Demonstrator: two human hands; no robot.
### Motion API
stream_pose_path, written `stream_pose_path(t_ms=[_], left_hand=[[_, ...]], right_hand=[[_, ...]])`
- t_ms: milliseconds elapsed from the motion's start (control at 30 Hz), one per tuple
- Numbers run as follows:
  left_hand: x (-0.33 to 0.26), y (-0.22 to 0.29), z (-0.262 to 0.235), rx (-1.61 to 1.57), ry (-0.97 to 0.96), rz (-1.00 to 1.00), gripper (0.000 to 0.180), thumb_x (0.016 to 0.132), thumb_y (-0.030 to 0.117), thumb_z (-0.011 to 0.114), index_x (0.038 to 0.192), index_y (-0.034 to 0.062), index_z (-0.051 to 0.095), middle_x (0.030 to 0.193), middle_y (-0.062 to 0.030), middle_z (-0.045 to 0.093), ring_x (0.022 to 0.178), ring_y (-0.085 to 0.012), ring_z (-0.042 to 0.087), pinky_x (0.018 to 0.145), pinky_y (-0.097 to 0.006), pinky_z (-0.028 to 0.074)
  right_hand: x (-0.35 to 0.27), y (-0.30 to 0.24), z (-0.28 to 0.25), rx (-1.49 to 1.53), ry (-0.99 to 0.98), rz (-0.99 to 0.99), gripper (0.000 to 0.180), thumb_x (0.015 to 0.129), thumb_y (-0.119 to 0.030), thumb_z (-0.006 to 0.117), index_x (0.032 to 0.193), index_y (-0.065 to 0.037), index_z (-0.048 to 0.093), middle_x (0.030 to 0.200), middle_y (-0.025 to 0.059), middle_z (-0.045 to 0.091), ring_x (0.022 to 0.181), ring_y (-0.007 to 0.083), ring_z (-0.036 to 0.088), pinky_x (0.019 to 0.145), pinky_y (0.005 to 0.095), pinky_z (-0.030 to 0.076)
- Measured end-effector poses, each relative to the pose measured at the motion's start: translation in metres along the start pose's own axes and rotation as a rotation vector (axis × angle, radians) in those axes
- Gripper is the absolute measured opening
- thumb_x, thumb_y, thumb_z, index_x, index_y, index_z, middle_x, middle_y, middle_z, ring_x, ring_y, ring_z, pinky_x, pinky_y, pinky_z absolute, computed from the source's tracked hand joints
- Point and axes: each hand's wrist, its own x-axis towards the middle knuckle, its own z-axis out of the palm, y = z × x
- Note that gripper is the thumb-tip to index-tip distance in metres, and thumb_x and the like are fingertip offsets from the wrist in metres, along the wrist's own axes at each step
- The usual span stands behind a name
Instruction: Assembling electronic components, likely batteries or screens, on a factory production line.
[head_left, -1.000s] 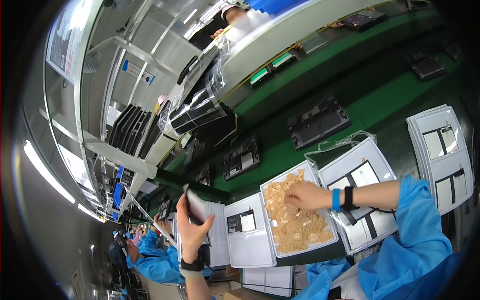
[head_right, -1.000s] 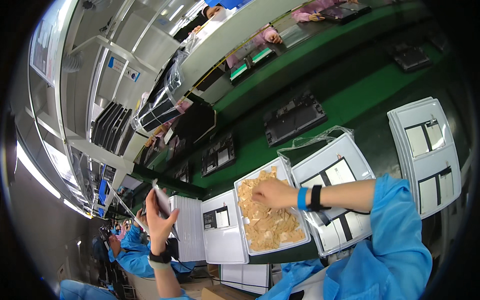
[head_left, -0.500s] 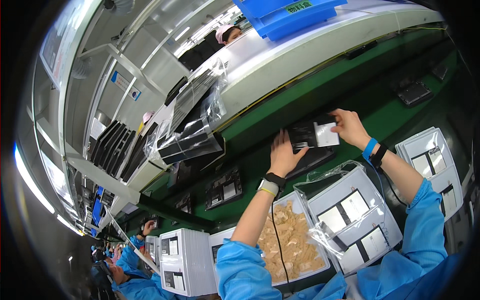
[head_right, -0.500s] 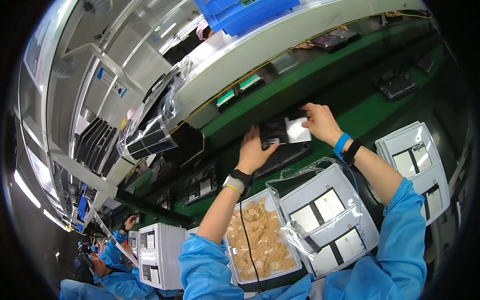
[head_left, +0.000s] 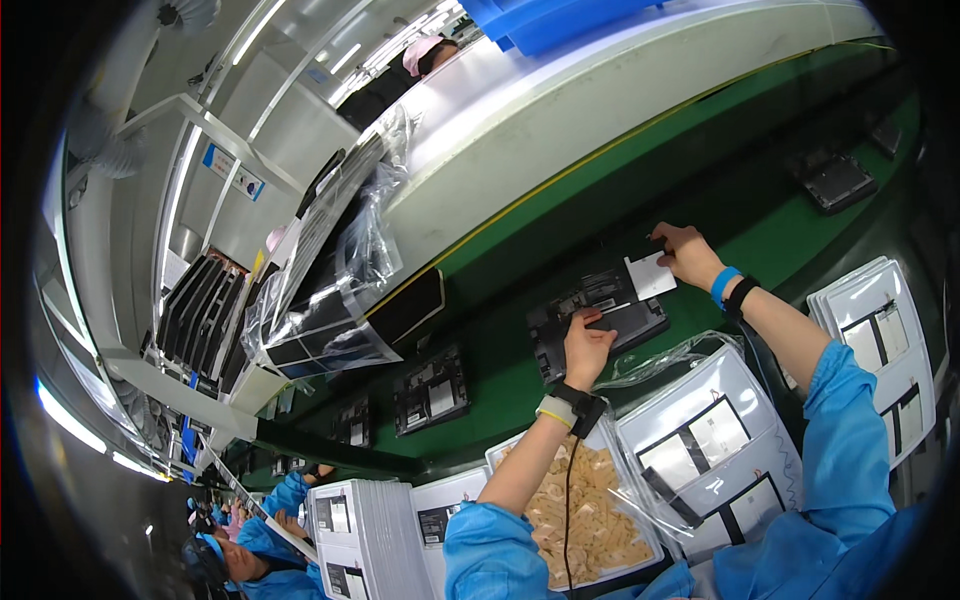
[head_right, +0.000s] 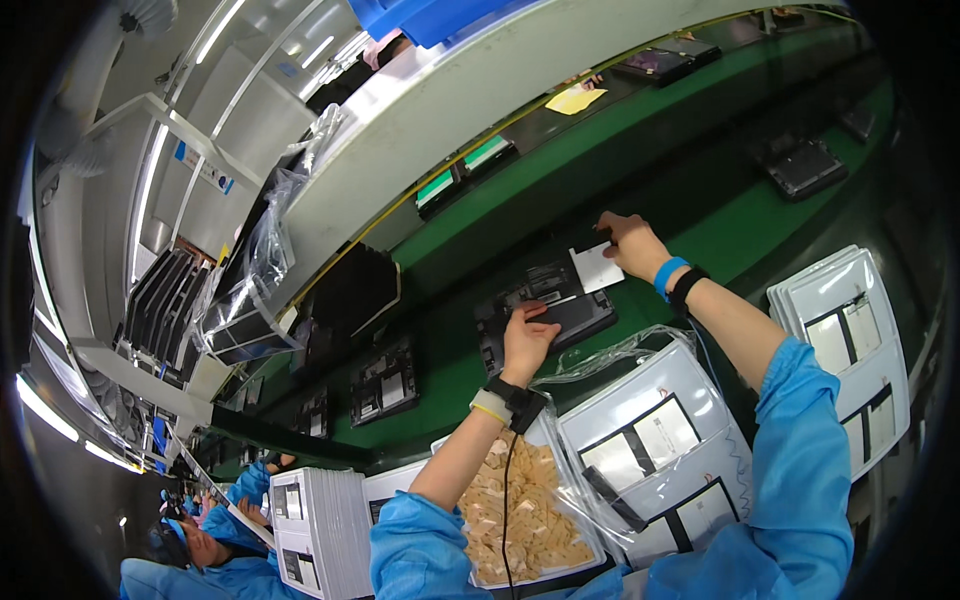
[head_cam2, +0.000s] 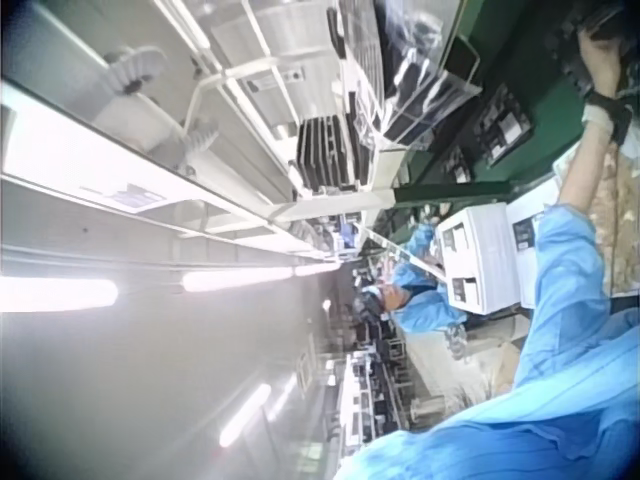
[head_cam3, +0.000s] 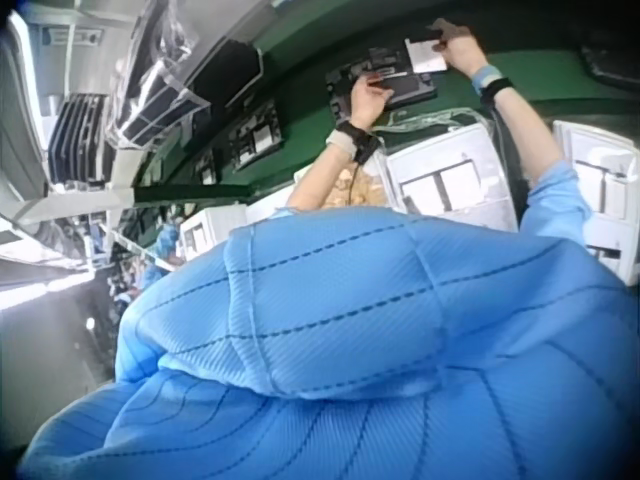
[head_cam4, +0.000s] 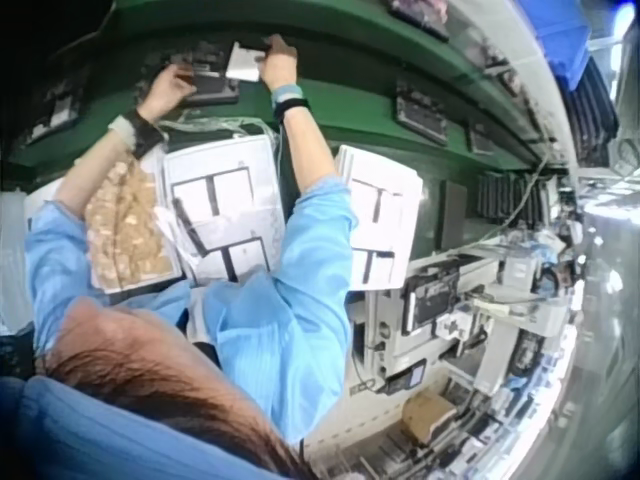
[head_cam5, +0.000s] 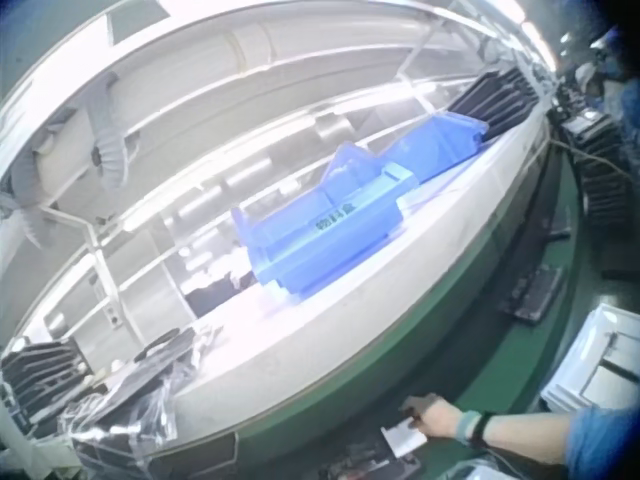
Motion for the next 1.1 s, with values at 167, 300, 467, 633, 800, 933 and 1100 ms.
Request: stream_pose_path(t_ms=[167,300,467,633,800,933,1100], left_hand=[[-0.007,0.044,-0.03,-0.146,-0.07,0.037,0.064,0.088,-0.012,0.074,0.145,-0.0014,0.046,0.13,-0.0177,0.07,0.095,-0.018,0.077,0.083,-0.027,0.062],[-0.01,0.059,-0.067,-0.014,-0.07,0.128,0.081,0.086,0.0,0.083,0.154,0.002,0.041,0.143,-0.0218,0.062,0.115,-0.028,0.073,0.098,-0.036,0.06],[-0.012,0.029,-0.1,0.692,-0.089,0.226,0.115,0.063,0.03,0.1,0.155,-0.0001,0.038,0.159,-0.0261,0.044,0.15,-0.0428,0.039,0.123,-0.05,0.038],[-0.013,0.002,-0.098,0.652,-0.196,0.233,0.125,0.058,0.03,0.102,0.157,-0.0028,0.034,0.16,-0.0277,0.041,0.15,-0.0445,0.038,0.123,-0.049,0.037],[-0.008,-0.006,-0.098,0.653,-0.252,0.185,0.126,0.056,0.036,0.103,0.156,-0.0035,0.037,0.154,-0.0288,0.047,0.142,-0.0456,0.047,0.119,-0.048,0.041],[-0.006,-0.005,-0.1,0.712,-0.266,0.186,0.121,0.055,0.032,0.103,0.153,-0.0028,0.042,0.15,-0.0271,0.05,0.139,-0.0451,0.049,0.117,-0.047,0.044],[-0.004,-0.005,-0.104,0.741,-0.28,0.145,0.12,0.054,0.03,0.103,0.153,-0.0014,0.044,0.149,-0.0249,0.051,0.139,-0.0439,0.05,0.117,-0.046,0.044]], right_hand=[[0.001,-0.009,0.021,0.011,-0.084,-0.09,0.042,0.076,-0.003,0.083,0.115,-0.002,0.068,0.089,0.0207,0.074,0.087,0.0396,0.074,0.08,0.0446,0.06],[0.001,-0.032,0.049,0.146,-0.325,-0.132,0.04,0.079,-0.004,0.083,0.115,0.0,0.067,0.088,0.0207,0.074,0.085,0.0402,0.073,0.078,0.0451,0.058],[0.002,-0.036,0.064,0.132,-0.312,-0.187,0.039,0.08,-0.006,0.085,0.113,0.002,0.066,0.087,0.0206,0.073,0.088,0.0412,0.071,0.08,0.0466,0.056],[-0.002,-0.034,0.071,0.136,-0.334,-0.196,0.042,0.08,-0.007,0.084,0.118,0.003,0.067,0.086,0.0207,0.072,0.087,0.0416,0.071,0.08,0.0472,0.056],[-0.005,-0.028,0.074,0.068,-0.415,-0.186,0.046,0.081,-0.009,0.083,0.122,0.004,0.067,0.108,0.0228,0.071,0.102,0.0405,0.07,0.087,0.0449,0.056],[-0.012,-0.021,0.069,-0.069,-0.407,-0.411,0.078,0.073,-0.033,0.092,0.134,0.003,0.059,0.144,0.026,0.051,0.129,0.043,0.054,0.11,0.0473,0.047],[-0.008,-0.029,0.071,-0.129,-0.506,-0.465,0.11,0.059,-0.049,0.097,0.144,0.005,0.05,0.149,0.0285,0.043,0.141,0.0473,0.043,0.121,0.0524,0.037]])
